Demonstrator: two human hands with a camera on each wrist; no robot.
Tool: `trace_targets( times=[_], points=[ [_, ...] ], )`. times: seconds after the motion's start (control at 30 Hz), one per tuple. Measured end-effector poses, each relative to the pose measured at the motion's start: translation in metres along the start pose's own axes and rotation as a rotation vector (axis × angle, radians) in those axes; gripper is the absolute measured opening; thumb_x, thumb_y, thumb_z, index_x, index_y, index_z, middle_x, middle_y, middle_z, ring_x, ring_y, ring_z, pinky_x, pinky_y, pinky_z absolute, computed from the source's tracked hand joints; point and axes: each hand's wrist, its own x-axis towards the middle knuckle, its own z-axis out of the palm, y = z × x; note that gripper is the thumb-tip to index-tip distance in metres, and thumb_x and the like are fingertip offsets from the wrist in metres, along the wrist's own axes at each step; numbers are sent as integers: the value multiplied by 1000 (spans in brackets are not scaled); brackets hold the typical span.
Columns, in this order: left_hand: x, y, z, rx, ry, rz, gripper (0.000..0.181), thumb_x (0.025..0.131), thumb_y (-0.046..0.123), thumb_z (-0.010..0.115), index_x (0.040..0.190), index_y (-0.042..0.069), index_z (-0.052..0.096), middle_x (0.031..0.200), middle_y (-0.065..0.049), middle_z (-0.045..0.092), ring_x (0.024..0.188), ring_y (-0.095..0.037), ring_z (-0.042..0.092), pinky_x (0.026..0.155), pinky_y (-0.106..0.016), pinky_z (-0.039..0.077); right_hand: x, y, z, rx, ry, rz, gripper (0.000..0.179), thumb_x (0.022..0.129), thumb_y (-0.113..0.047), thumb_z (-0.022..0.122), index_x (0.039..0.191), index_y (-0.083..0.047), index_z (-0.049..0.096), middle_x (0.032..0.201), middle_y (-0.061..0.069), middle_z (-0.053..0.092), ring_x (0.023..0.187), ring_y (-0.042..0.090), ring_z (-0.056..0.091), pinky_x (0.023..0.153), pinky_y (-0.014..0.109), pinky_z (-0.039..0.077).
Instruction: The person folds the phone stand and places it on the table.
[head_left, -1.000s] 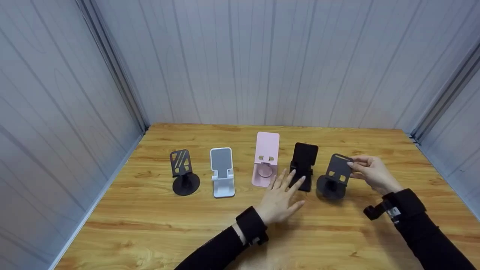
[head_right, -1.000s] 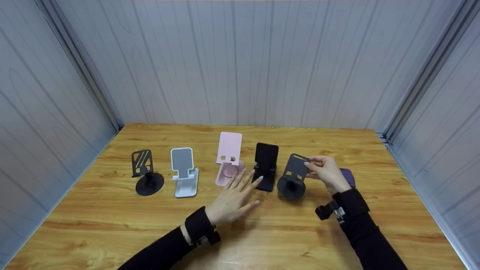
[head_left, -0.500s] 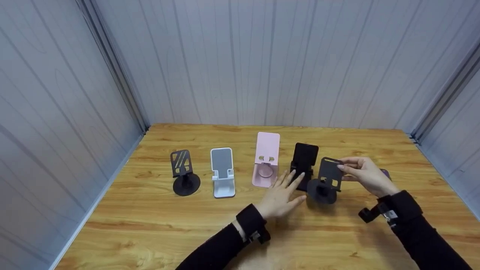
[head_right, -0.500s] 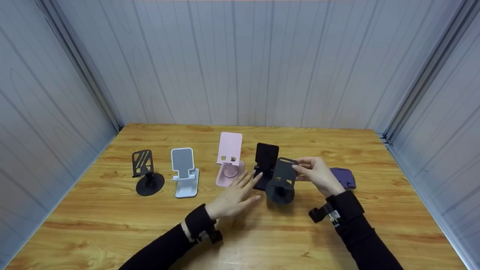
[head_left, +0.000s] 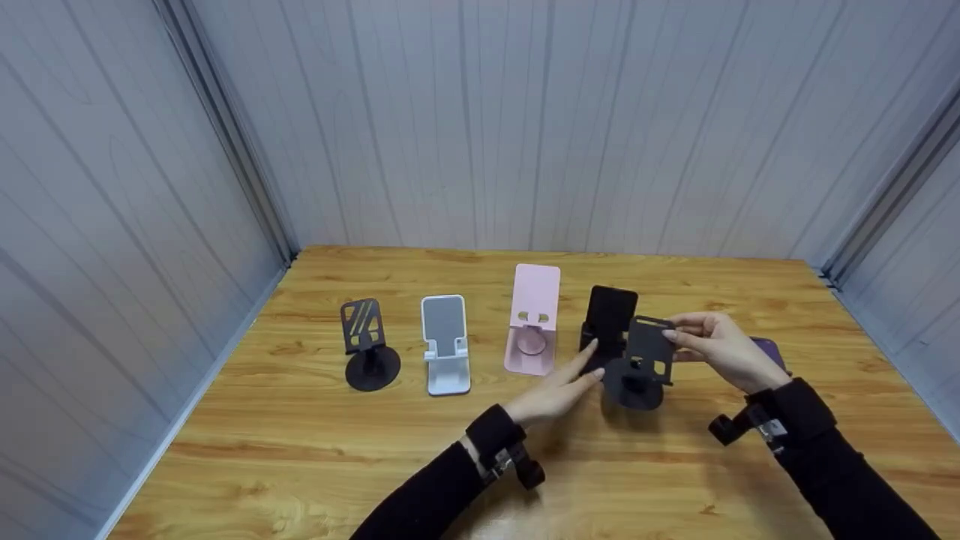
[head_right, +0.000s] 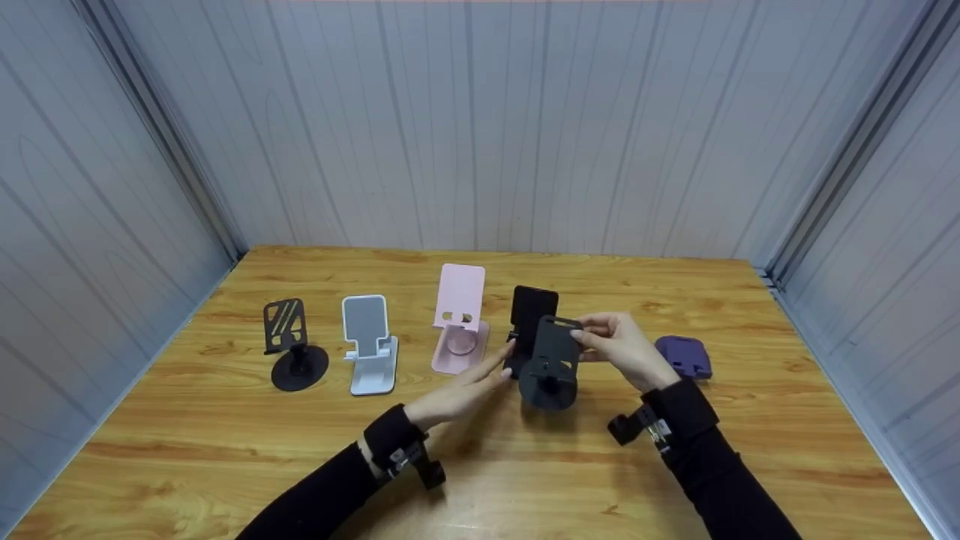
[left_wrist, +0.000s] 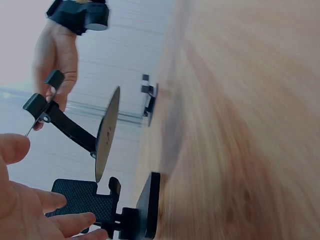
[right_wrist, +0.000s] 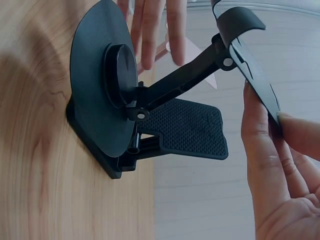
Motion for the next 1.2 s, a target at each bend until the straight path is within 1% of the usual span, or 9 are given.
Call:
trace_targets(
  times=[0.1,0.17,0.37,0.5,0.63,0.77,0.97,1.07,1.2],
  points=[
    [-9,18,-5,-196,-13,-78,65,114,42,40,171,15,22,176,-9,21,162,-29,18,133,-47,15,1,-1,2,0,-13,-4,38,110,-11,58,139,12,53,108,-7,72,102,8,72,100,32,60],
    [-11,20,-5,-252,-13,-110,64,115,40,38,170,13,23,176,-9,21,163,-29,16,133,-47,14,2,-1,3,7,-21,-10,35,110,-12,59,137,10,56,107,-6,72,101,9,72,99,32,60],
    [-6,18,-3,-488,-42,-140,60,118,31,30,165,-6,26,170,-25,29,158,-40,30,131,-50,25,4,-3,6,15,-27,-30,29,109,-13,61,132,5,60,104,-5,72,99,10,72,97,33,61],
    [-3,16,-2,-620,-49,-175,61,118,31,27,161,-13,27,165,-32,35,152,-47,37,128,-52,31,8,-5,9,18,-36,-36,32,109,-13,62,134,6,60,106,-5,74,99,11,72,98,34,61],
    [-2,14,1,-738,-7,-252,63,118,32,30,161,-14,26,164,-33,35,150,-48,39,127,-49,35,12,-5,13,26,-53,-53,30,108,-13,62,133,5,64,108,-5,76,98,11,73,97,34,62],
    [-1,12,3,-860,41,-289,63,117,34,32,157,-15,33,156,-32,46,142,-44,49,122,-48,42,13,-4,15,28,-65,-70,28,108,-12,63,131,3,66,107,-4,76,98,12,73,97,35,62],
    [0,8,2,-906,33,-267,61,116,37,32,150,-12,43,140,-24,62,117,-27,67,114,-42,50,14,-5,20,26,-71,-62,32,108,-13,63,133,6,63,108,-4,76,101,12,74,98,36,61],
    [0,6,1,-909,38,-270,58,116,38,33,145,-10,48,126,-14,68,101,-16,67,106,-37,55,13,-8,24,20,-76,-55,36,107,-14,64,135,9,60,109,-4,75,102,13,74,99,37,61],
    [-1,4,0,-922,43,-275,57,115,39,34,141,-8,51,117,-9,69,94,-13,66,101,-34,57,12,-11,29,2,-83,-58,39,107,-15,65,135,12,59,109,-4,75,102,12,73,99,37,61]
  ],
)
